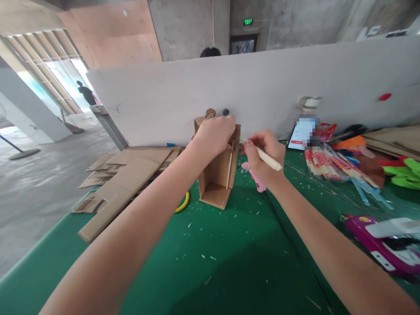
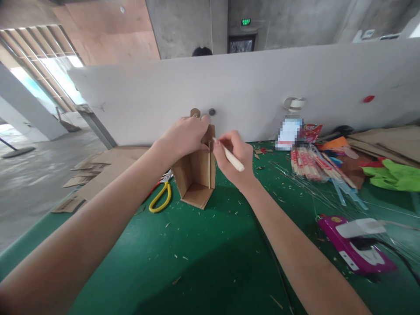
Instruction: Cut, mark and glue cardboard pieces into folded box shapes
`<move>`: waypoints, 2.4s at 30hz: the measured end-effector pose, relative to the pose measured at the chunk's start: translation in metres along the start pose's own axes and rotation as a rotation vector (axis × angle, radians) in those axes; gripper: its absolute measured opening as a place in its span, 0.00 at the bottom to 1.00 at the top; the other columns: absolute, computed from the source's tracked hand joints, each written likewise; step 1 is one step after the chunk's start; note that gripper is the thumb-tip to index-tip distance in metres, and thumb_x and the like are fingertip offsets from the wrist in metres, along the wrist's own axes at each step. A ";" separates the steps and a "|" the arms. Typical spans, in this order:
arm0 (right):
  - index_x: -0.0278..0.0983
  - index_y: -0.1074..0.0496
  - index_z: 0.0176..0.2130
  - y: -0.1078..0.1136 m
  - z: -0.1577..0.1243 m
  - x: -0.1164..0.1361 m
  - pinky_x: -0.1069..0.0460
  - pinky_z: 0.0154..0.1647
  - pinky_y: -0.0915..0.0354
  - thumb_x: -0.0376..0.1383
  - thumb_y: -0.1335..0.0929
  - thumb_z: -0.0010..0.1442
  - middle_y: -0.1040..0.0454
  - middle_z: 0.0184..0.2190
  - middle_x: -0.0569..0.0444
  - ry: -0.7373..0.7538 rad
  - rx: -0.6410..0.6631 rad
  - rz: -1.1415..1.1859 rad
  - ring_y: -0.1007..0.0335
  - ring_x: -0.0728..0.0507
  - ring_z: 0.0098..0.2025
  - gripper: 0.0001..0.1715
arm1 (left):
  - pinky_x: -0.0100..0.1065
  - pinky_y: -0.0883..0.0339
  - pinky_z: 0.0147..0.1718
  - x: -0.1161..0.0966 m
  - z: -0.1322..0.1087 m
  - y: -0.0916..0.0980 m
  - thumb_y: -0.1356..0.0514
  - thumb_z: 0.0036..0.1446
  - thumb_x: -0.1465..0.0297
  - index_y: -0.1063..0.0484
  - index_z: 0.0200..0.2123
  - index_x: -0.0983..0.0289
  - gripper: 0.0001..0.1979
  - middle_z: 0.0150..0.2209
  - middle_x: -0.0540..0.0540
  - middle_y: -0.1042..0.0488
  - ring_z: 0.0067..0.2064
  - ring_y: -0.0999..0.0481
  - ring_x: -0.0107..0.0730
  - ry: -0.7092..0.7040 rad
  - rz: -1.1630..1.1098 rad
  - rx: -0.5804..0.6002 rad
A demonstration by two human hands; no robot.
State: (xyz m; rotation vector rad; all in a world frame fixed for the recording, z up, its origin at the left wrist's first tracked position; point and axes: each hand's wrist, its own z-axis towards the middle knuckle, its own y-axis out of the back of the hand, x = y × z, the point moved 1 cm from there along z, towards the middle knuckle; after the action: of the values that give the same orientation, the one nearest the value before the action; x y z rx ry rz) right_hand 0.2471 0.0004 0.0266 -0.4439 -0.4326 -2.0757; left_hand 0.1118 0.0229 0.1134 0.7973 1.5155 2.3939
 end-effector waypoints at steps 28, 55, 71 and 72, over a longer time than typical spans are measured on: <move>0.39 0.34 0.42 -0.025 -0.025 -0.024 0.49 0.34 0.35 0.34 0.37 0.58 0.28 0.30 0.53 -0.004 0.090 -0.179 0.30 0.44 0.32 0.09 | 0.39 0.34 0.40 0.045 -0.067 0.011 0.40 0.50 0.53 0.41 0.56 0.62 0.33 0.45 0.60 0.28 0.46 0.27 0.48 0.265 -0.415 0.015; 0.36 0.33 0.52 -0.032 -0.036 0.024 0.48 0.38 0.29 0.34 0.36 0.64 0.25 0.37 0.48 0.202 0.252 0.068 0.27 0.44 0.37 0.16 | 0.39 0.31 0.36 0.024 -0.079 -0.036 0.44 0.54 0.71 0.36 0.46 0.64 0.14 0.37 0.58 0.25 0.38 0.24 0.39 0.365 -0.853 -0.203; 0.41 0.33 0.44 -0.057 -0.048 0.015 0.51 0.32 0.30 0.38 0.30 0.57 0.25 0.31 0.56 -0.148 0.297 0.219 0.26 0.45 0.31 0.14 | 0.39 0.29 0.42 0.013 -0.100 -0.084 0.39 0.49 0.72 0.34 0.45 0.65 0.18 0.44 0.59 0.25 0.43 0.24 0.39 0.265 -1.221 0.003; 0.41 0.33 0.44 -0.058 -0.048 0.015 0.51 0.32 0.30 0.37 0.30 0.57 0.25 0.31 0.56 -0.164 0.293 0.228 0.26 0.45 0.31 0.14 | 0.40 0.29 0.42 0.011 -0.100 -0.089 0.39 0.49 0.71 0.33 0.43 0.66 0.15 0.42 0.59 0.24 0.42 0.23 0.40 0.285 -1.197 -0.021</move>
State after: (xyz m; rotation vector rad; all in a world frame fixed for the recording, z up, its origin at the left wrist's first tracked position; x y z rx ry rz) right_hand 0.1836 -0.0041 -0.0158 -0.4653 -0.7365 -1.7291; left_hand 0.0387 -0.0094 0.0060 -0.4334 1.4090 1.5846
